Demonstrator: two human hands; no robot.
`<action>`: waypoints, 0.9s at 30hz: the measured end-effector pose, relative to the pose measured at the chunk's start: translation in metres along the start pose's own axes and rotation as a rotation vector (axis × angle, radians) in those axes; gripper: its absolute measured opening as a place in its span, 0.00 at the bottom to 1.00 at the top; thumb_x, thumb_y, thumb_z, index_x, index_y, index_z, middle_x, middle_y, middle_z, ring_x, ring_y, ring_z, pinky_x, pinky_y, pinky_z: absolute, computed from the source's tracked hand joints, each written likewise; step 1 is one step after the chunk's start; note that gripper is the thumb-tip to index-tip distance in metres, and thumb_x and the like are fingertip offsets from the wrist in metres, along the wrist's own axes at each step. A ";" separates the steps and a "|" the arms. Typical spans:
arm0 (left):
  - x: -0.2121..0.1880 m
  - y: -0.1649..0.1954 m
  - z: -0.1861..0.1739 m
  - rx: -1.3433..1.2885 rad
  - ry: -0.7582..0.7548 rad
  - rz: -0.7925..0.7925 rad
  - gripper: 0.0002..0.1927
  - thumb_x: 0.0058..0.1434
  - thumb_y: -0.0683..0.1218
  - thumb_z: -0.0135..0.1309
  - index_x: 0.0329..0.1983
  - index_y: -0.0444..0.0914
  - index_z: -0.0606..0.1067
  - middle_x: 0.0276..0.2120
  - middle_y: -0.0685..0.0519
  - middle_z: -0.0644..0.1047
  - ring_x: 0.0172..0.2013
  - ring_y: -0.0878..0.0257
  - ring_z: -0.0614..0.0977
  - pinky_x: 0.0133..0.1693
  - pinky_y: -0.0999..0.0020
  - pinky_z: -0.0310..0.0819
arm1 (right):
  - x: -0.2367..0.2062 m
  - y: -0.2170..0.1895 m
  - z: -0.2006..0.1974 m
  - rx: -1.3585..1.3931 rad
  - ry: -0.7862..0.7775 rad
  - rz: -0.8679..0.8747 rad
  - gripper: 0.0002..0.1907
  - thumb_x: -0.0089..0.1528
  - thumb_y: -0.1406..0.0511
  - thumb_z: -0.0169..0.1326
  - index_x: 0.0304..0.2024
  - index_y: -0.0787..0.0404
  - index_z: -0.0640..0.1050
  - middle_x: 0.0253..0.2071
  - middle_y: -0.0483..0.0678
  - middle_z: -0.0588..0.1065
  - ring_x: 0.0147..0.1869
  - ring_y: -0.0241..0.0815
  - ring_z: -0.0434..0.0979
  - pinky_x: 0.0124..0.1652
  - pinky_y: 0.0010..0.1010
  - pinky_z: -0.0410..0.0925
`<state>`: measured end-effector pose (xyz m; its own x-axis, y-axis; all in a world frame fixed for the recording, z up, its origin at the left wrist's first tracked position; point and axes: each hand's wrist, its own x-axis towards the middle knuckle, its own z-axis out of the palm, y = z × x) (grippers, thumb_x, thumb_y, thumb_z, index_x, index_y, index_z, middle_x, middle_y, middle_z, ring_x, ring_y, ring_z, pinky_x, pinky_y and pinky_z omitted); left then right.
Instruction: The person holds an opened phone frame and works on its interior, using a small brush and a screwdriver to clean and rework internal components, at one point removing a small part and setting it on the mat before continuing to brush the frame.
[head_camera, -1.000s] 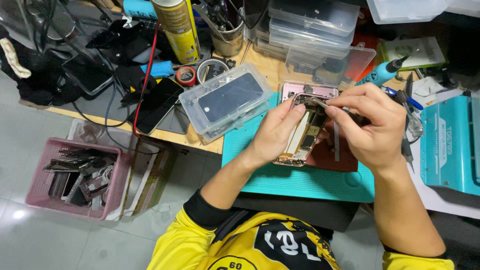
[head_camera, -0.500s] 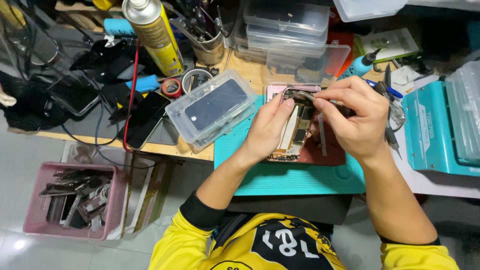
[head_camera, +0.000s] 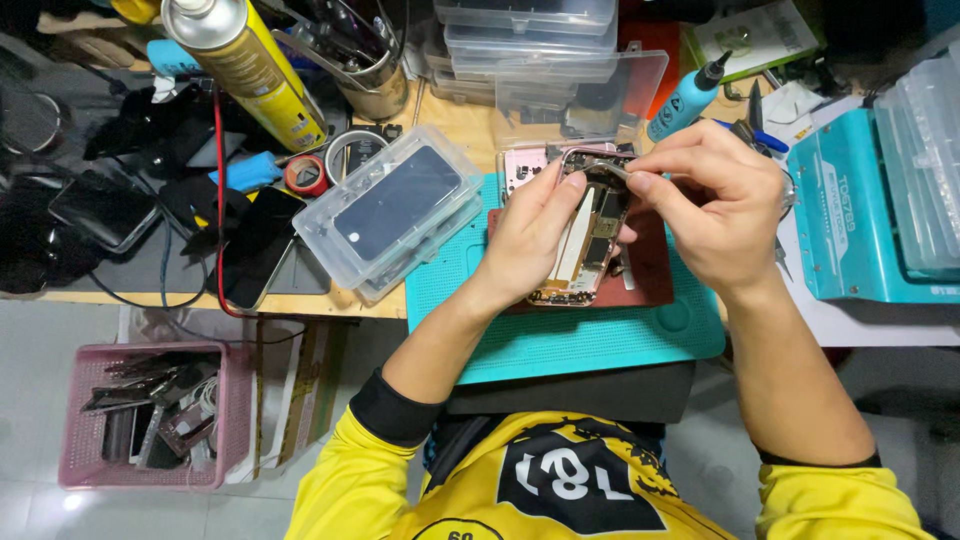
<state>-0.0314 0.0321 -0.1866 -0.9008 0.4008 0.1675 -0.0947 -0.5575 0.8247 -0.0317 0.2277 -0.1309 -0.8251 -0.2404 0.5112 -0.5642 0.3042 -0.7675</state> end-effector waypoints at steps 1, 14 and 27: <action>0.002 -0.001 0.001 -0.003 -0.009 0.000 0.17 0.80 0.47 0.34 0.61 0.32 0.66 0.46 0.44 0.80 0.40 0.57 0.86 0.38 0.65 0.85 | 0.000 0.002 -0.002 0.005 0.003 0.008 0.03 0.67 0.76 0.61 0.44 0.68 0.82 0.43 0.49 0.76 0.38 0.32 0.80 0.37 0.19 0.75; 0.010 0.000 0.002 -0.024 -0.012 -0.026 0.18 0.80 0.47 0.33 0.63 0.32 0.66 0.48 0.44 0.80 0.43 0.57 0.86 0.41 0.64 0.85 | -0.001 0.010 -0.005 -0.094 0.083 -0.063 0.04 0.68 0.77 0.62 0.45 0.70 0.82 0.42 0.50 0.76 0.39 0.33 0.78 0.37 0.19 0.73; -0.001 -0.001 0.004 0.045 0.009 0.060 0.17 0.81 0.46 0.37 0.64 0.32 0.67 0.47 0.48 0.80 0.42 0.62 0.84 0.44 0.68 0.83 | -0.001 -0.012 0.003 -0.139 0.072 -0.094 0.06 0.67 0.78 0.63 0.46 0.69 0.82 0.42 0.50 0.75 0.36 0.34 0.81 0.35 0.19 0.74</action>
<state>-0.0290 0.0354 -0.1849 -0.9080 0.3608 0.2130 -0.0213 -0.5475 0.8366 -0.0234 0.2212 -0.1233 -0.7654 -0.2085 0.6088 -0.6337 0.4091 -0.6566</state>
